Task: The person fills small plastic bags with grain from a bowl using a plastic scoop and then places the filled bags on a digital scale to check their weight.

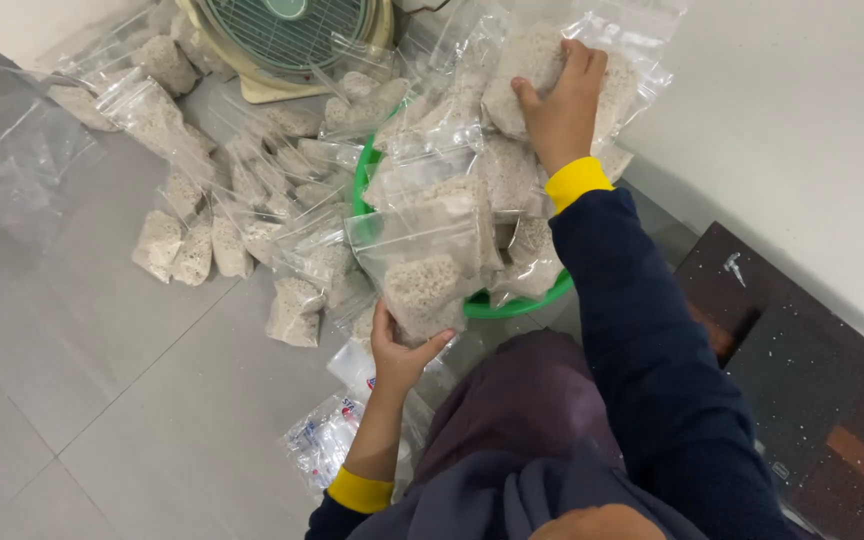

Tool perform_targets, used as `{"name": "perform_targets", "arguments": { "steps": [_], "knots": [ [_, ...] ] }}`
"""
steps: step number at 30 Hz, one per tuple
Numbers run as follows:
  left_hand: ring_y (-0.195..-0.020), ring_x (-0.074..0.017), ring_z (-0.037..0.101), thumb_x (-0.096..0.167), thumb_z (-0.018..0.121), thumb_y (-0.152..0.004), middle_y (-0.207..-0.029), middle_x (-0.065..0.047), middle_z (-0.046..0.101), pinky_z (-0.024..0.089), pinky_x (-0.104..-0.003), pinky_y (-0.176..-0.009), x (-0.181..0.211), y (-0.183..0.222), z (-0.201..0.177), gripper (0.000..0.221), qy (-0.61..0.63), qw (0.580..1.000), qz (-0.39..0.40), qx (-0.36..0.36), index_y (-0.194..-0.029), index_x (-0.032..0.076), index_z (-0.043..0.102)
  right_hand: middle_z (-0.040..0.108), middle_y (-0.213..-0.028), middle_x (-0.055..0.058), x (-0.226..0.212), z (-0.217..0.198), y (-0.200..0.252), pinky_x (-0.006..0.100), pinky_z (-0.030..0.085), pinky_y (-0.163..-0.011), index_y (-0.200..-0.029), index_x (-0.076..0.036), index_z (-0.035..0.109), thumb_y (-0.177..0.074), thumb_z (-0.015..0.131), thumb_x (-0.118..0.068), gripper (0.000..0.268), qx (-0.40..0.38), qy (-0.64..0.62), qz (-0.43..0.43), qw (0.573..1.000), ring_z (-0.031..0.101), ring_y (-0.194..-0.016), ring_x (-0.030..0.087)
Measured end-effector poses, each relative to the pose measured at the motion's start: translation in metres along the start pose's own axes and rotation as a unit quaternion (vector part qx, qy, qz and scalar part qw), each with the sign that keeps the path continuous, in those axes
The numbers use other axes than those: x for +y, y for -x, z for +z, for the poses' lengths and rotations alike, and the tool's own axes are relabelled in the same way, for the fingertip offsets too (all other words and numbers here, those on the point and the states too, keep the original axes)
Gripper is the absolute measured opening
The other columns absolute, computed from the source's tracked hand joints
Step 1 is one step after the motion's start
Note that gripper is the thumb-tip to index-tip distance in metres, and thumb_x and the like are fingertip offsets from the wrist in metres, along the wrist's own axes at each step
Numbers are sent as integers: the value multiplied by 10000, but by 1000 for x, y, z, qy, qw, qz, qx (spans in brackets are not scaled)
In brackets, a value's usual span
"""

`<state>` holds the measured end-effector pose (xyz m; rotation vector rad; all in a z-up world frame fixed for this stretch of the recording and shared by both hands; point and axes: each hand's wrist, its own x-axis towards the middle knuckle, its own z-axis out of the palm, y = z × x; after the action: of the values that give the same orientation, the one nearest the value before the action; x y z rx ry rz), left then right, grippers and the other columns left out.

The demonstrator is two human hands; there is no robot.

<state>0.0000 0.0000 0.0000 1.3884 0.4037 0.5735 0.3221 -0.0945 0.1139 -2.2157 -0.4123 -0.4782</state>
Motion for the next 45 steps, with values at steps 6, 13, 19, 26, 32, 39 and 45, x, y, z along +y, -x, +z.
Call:
{"name": "perform_targets", "arguments": {
  "steps": [6, 13, 19, 26, 32, 39, 45],
  "knots": [
    [-1178, -193, 573, 226, 922, -587, -1227, -69, 609, 498, -323, -997, 0, 3, -6, 846, -15, 1000, -7, 12, -1306, 66, 506, 369, -1185, 151, -8, -16, 13, 423, 378, -1065, -1147, -66, 570, -908, 804, -275, 394, 31, 38, -45, 998, 424, -1182, 335],
    [-1240, -346, 537, 180, 978, -574, -1286, -197, 556, 375, -526, -1067, -40, 7, -25, 1058, -52, 994, 98, 6, -1441, 16, 394, 629, -776, 193, -30, -20, 111, 482, 521, -695, -1012, -13, 672, -951, 632, -545, 536, -210, 47, -63, 975, 662, -766, 395],
    [-1249, -318, 532, 195, 971, -589, -1307, -177, 547, 397, -512, -1055, -50, 14, -32, 1066, -58, 994, 97, 10, -1460, 33, 378, 478, -1136, 348, -61, -25, 136, 574, 550, -828, -1357, 130, 379, -781, 813, -333, 857, -260, 76, 21, 962, 621, -968, 580],
    [-1245, -326, 534, 149, 963, -590, -1301, -183, 559, 391, -506, -1058, -41, 14, -38, 1024, -67, 993, 90, 24, -1443, 27, 409, 495, -1143, 218, -40, -7, 162, 541, 467, -967, -1359, 38, 390, -644, 903, -366, 968, -190, -58, 142, 970, 582, -1108, 452],
    [-1241, -327, 538, 149, 967, -588, -1298, -181, 556, 390, -497, -1061, -51, 16, -32, 1014, -64, 993, 94, 43, -1431, 37, 416, 505, -1277, 268, -36, -6, 164, 516, 412, -1054, -1355, 5, 394, -674, 858, -485, 959, -224, -82, 183, 954, 508, -1237, 455],
    [-1214, -362, 556, 140, 966, -585, -1246, -202, 581, 401, -531, -1033, -50, 19, -28, 982, -65, 992, 99, 38, -1406, 21, 442, 588, -1266, 260, -38, -8, 154, 536, 461, -995, -1370, -71, 415, -676, 864, -429, 901, -253, -59, 225, 939, 561, -1216, 441],
    [-1211, -351, 563, 137, 966, -582, -1254, -202, 587, 404, -523, -1036, -45, 17, -28, 984, -61, 992, 106, 38, -1408, 13, 446, 612, -1235, 255, -30, -14, 153, 515, 455, -993, -1300, -53, 535, -621, 914, -398, 850, -216, -216, 264, 915, 562, -1223, 430]
  ]
}}
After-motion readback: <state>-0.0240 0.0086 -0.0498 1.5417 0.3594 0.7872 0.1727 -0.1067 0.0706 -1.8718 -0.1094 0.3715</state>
